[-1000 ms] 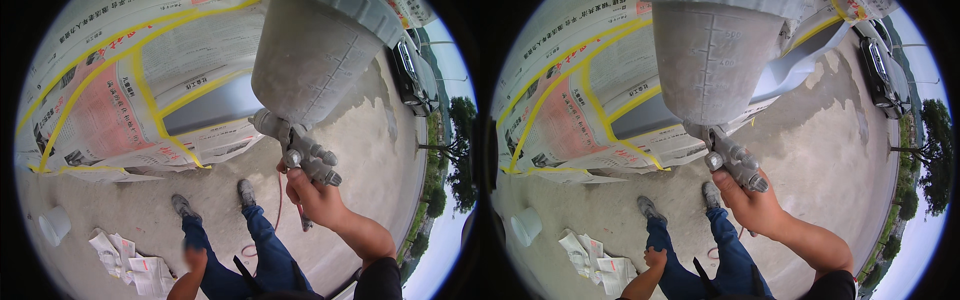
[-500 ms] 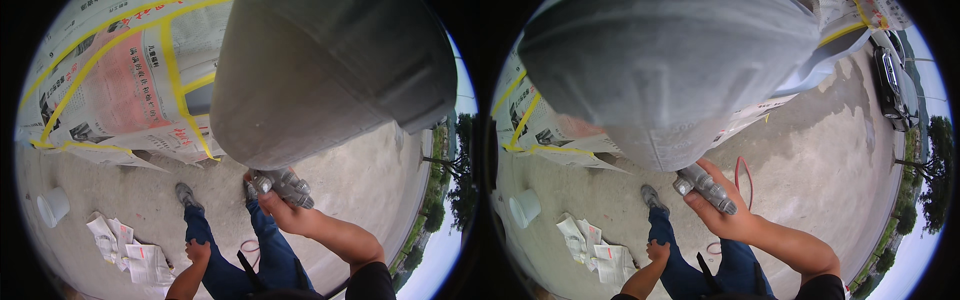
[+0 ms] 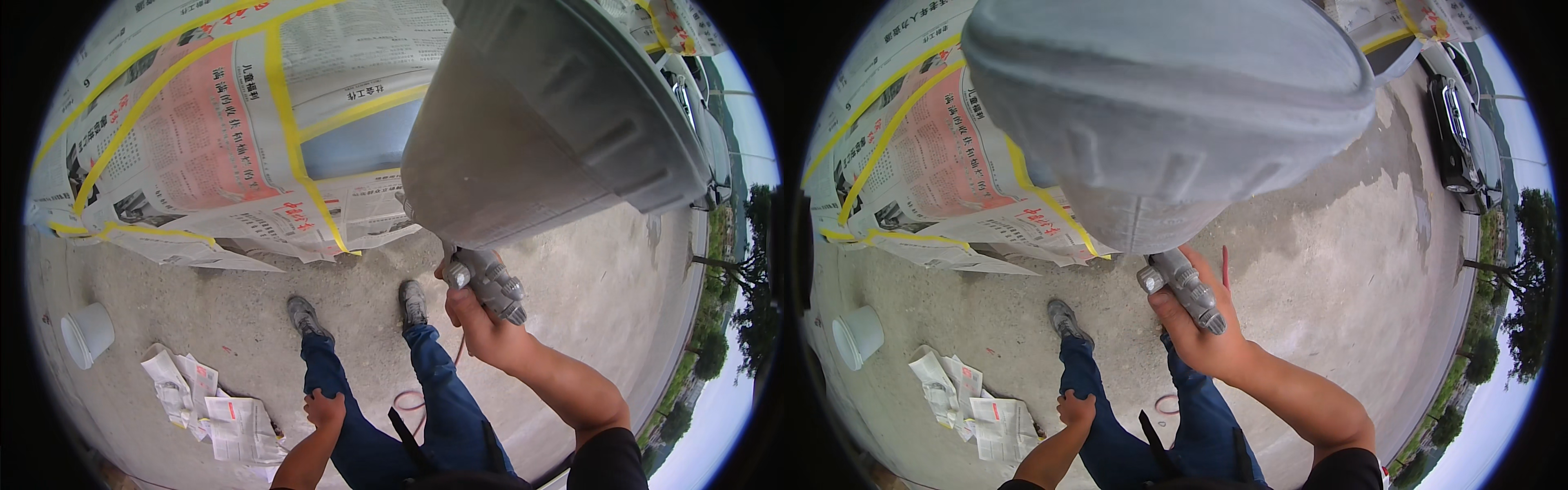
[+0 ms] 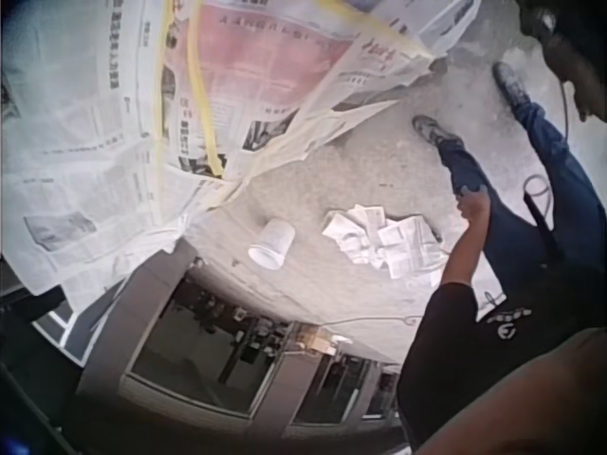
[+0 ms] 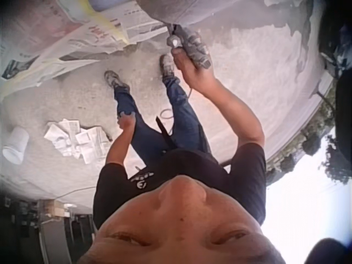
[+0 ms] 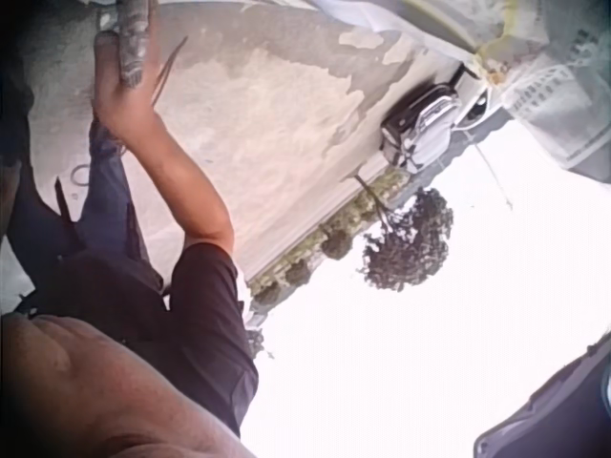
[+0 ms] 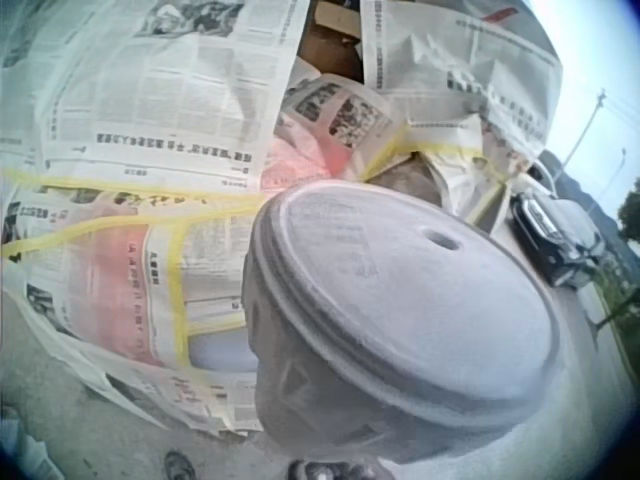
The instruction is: The person uses a spray gun to apply a coat of light blue paint to a car's trunk lid, which is masked with newspaper and tape. The person moves around the vehicle to cover the surface evenly, then walks into a garage area to refill the spray gun from a paint can.
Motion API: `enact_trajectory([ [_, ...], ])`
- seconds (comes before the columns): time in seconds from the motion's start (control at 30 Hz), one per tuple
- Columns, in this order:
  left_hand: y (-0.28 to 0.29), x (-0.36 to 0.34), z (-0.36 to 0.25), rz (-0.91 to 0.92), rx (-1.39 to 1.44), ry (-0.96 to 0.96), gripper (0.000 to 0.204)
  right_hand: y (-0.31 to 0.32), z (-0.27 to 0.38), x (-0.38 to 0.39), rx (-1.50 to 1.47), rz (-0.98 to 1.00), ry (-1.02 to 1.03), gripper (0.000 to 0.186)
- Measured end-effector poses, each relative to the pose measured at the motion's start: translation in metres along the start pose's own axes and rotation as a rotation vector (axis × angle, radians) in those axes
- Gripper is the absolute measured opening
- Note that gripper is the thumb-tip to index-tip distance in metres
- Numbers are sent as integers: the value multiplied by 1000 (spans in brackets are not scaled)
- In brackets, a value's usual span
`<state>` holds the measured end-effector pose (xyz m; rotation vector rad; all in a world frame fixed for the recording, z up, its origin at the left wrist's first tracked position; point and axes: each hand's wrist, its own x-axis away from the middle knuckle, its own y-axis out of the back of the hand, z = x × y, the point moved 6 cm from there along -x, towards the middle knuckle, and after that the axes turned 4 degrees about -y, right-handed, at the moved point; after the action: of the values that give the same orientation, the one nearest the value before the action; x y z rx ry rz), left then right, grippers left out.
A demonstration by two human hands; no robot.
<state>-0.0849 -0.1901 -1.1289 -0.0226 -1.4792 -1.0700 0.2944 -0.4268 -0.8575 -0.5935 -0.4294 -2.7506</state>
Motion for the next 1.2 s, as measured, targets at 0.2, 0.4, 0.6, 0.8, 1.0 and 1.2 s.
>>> enact_trajectory([
  [0.2, 4, 2, -3, 10, -14, 0, 64, 17, -7, 5, -24, -64, -33, 48],
  [0.4, 4, 2, -4, 4, -34, -6, 63, 35, -8, 9, 28, -138, 5, 49],
  [0.6, 6, 2, -5, 6, -37, -9, 64, 8, 5, 8, -136, 25, -35, 39],
  [0.8, 4, 1, -5, 4, -35, -12, 63, -23, -1, -8, -65, 121, 128, 50],
  [1.0, 2, -1, -4, -7, -36, -8, 63, -14, -19, -12, -156, 22, 45, 48],
  [1.2, 8, 0, -8, -8, -47, -7, 63, 26, -21, -5, 5, -126, 110, 31],
])
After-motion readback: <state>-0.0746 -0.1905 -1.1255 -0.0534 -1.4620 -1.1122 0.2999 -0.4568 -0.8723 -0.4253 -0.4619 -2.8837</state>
